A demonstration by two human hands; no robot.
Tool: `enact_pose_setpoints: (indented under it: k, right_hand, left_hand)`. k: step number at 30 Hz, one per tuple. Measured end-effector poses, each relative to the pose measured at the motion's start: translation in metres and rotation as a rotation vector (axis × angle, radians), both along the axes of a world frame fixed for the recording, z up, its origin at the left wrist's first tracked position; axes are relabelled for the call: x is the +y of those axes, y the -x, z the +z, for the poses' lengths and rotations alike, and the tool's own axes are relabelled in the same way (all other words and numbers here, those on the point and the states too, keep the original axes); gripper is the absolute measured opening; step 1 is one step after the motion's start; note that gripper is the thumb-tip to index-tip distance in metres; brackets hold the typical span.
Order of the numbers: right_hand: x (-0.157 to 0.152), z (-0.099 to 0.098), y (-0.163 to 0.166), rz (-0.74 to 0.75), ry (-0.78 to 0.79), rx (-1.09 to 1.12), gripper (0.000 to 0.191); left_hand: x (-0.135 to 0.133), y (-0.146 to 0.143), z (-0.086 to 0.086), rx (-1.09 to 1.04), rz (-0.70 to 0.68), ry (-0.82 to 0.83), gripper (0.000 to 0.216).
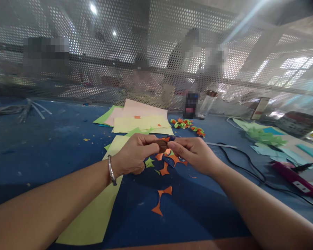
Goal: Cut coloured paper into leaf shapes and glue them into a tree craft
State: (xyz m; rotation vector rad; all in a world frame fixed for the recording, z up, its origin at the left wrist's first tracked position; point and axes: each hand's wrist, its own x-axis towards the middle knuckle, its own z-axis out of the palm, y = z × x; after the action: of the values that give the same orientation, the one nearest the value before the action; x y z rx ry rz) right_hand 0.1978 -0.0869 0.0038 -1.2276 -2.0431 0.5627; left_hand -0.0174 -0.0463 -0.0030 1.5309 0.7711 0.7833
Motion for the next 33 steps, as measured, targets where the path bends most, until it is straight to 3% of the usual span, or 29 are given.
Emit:
enact_pose_setpoints:
  k: [7,12,22,33]
  right_hand:
    - [-0.0021,0.0025,0.0017,0.007,0.004,0.009,0.056]
    - [-0.002,0.0022,0.0001,-0.009,-0.03,-0.034,0.055]
    - [-0.0013,0.0008,0.0003,-0.015,-0.059,-0.079,0.055]
    - [-0.0014,-0.0001,0.0017,-0.026,-0.084,-0.11,0.054]
  left_hand:
    - [-0.0032,-0.0016,0.0061,-0.006,0.002,-0.001,0.009]
    - [-0.0025,-0.001,0.005,0.024,-0.009,0.054,0.015]
    - [0.0004,-0.0014,0.0038,0.047,0.024,-0.106,0.013]
    - [0.0008,-0.0003,0.002,0.071,-0.007,-0.07,0.017]
